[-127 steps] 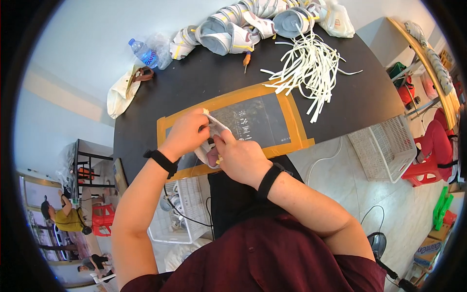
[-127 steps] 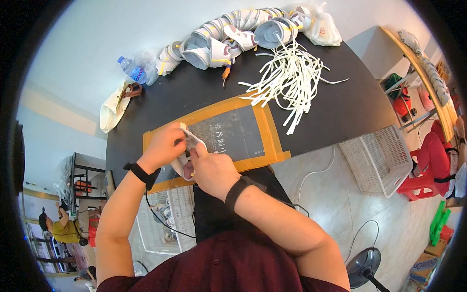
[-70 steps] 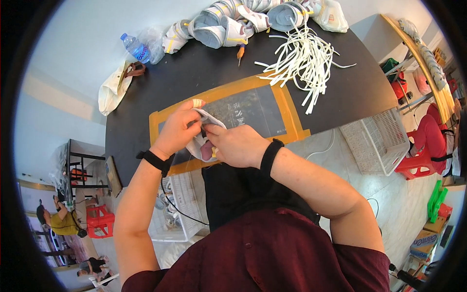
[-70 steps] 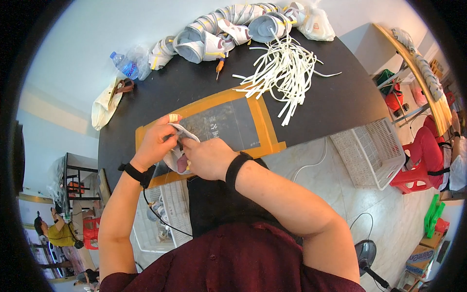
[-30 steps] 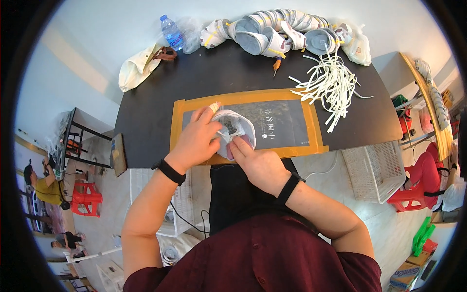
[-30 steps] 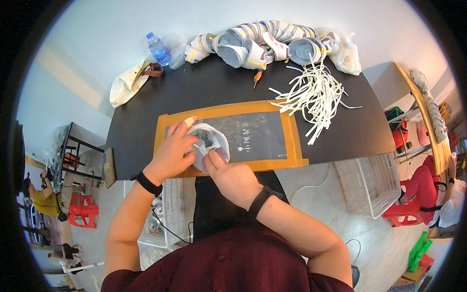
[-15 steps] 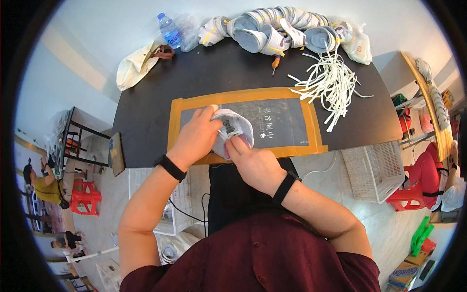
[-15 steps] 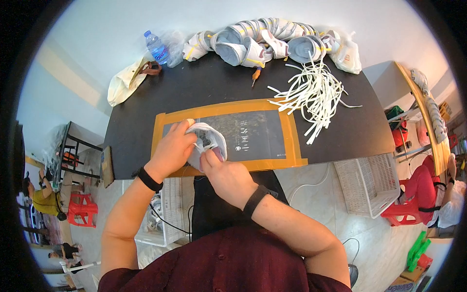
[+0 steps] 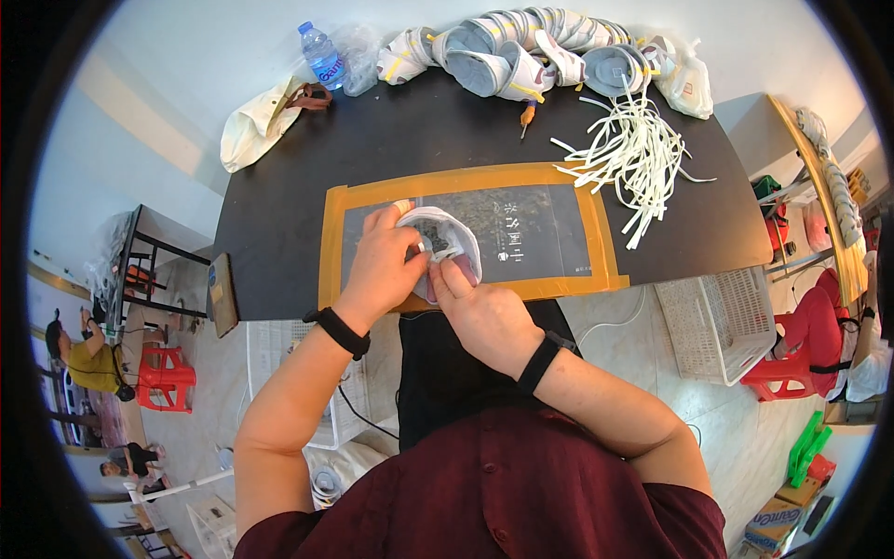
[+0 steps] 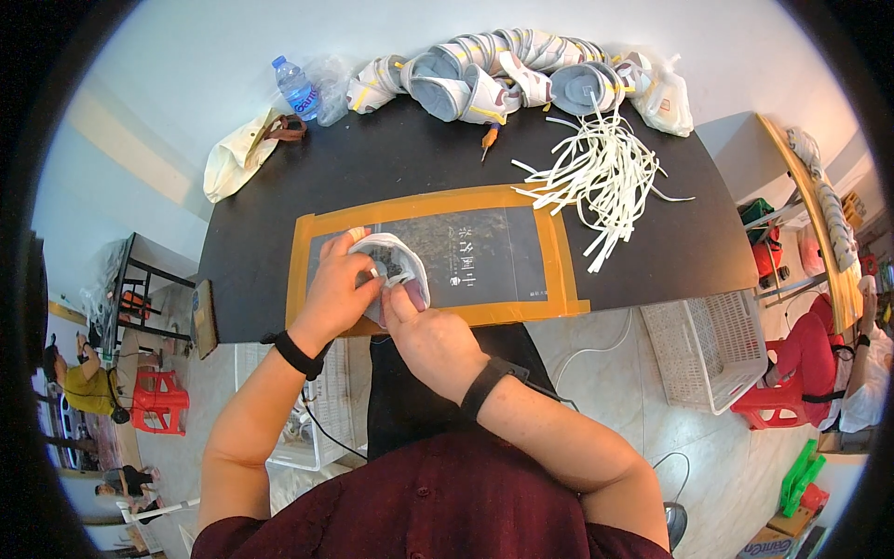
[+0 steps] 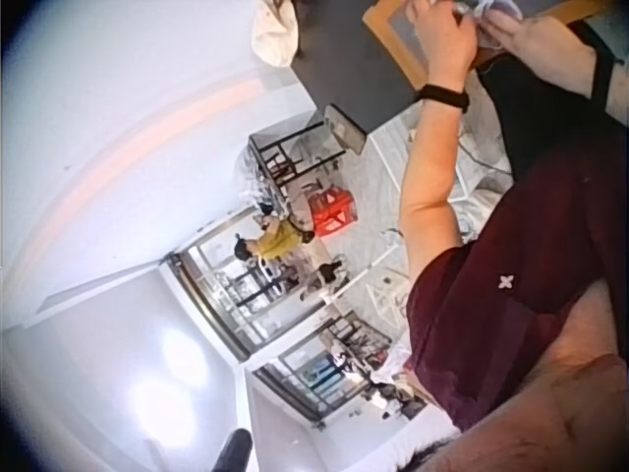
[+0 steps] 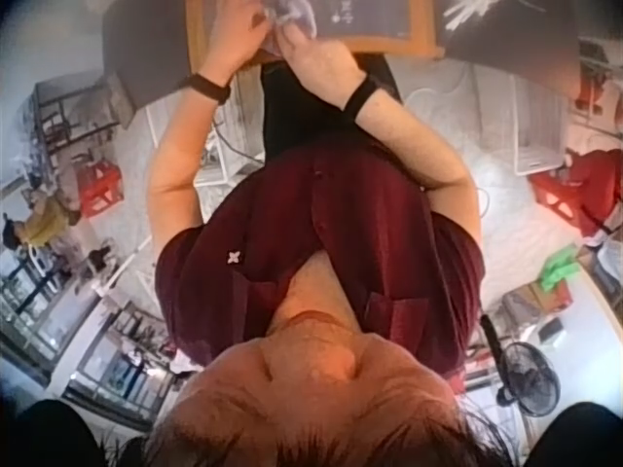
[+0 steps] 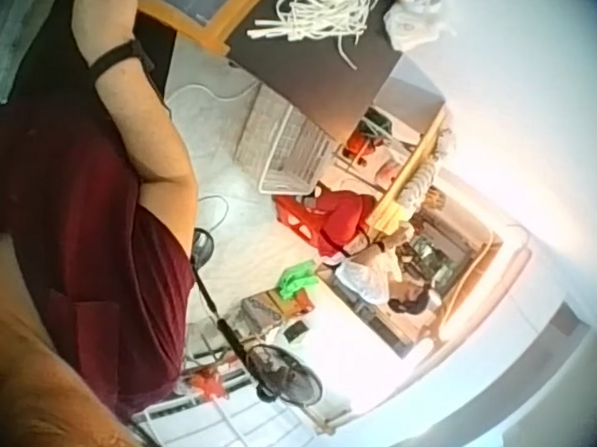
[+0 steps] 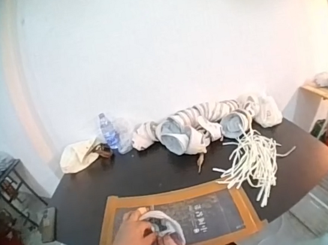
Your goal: Threading laces through the eyelets of a shoe in a workshop setting.
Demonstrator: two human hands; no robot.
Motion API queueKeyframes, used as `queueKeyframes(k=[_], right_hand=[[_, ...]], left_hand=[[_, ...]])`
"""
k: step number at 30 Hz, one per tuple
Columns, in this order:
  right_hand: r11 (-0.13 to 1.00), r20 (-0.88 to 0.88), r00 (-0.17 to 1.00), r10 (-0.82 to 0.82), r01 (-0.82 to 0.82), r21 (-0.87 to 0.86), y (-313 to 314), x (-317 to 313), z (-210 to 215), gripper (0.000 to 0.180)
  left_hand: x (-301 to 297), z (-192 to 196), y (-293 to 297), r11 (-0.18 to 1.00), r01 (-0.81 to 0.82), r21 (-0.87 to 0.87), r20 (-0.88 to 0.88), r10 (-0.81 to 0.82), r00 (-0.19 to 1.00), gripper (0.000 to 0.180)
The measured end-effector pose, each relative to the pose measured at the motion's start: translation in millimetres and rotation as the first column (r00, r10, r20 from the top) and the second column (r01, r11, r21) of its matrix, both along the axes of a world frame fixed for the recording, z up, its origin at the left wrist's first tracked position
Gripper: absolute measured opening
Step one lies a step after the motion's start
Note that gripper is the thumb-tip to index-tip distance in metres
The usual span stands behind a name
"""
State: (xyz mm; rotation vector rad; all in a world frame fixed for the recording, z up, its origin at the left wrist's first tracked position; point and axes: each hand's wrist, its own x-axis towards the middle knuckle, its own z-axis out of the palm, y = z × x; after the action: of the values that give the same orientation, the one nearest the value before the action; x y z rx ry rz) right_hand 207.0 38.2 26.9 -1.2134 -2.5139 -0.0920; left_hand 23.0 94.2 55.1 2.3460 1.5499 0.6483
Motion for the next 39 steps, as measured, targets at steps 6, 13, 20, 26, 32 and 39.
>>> queueKeyframes(k=[6,13,20,26,32,39], right_hand=[[0.999,0.018,1.000,-0.016,0.017,-0.029,-1,-1,1,0.052],[0.996,0.028,0.999,-0.024,0.027,-0.089,0,-4,5,0.055],[0.985,-0.096,0.993,-0.062,0.046,-0.166,6,-12,10,0.053],[0.986,-0.045,0.994,-0.103,0.096,-0.135,8,-25,11,0.041],[0.976,0.163,0.973,-0.164,0.184,-0.116,5,-34,13,0.048],[0.964,0.065,0.978,-0.197,0.206,-0.171,11,-43,-6,0.047]], left_hand=[[-10,-10,6,0.995,0.096,-0.006,0.133,-0.094,0.987,0.009],[-19,-7,13,0.982,0.165,-0.088,0.224,-0.142,0.964,0.012],[-15,-2,11,0.991,0.130,0.006,0.052,-0.130,0.990,0.011],[-17,11,10,0.987,0.159,0.024,-0.106,-0.156,0.982,0.014],[-5,22,8,0.968,0.238,0.079,-0.455,-0.177,0.873,0.020],[-21,11,25,0.987,0.051,-0.150,-0.154,-0.074,0.985,0.016]])
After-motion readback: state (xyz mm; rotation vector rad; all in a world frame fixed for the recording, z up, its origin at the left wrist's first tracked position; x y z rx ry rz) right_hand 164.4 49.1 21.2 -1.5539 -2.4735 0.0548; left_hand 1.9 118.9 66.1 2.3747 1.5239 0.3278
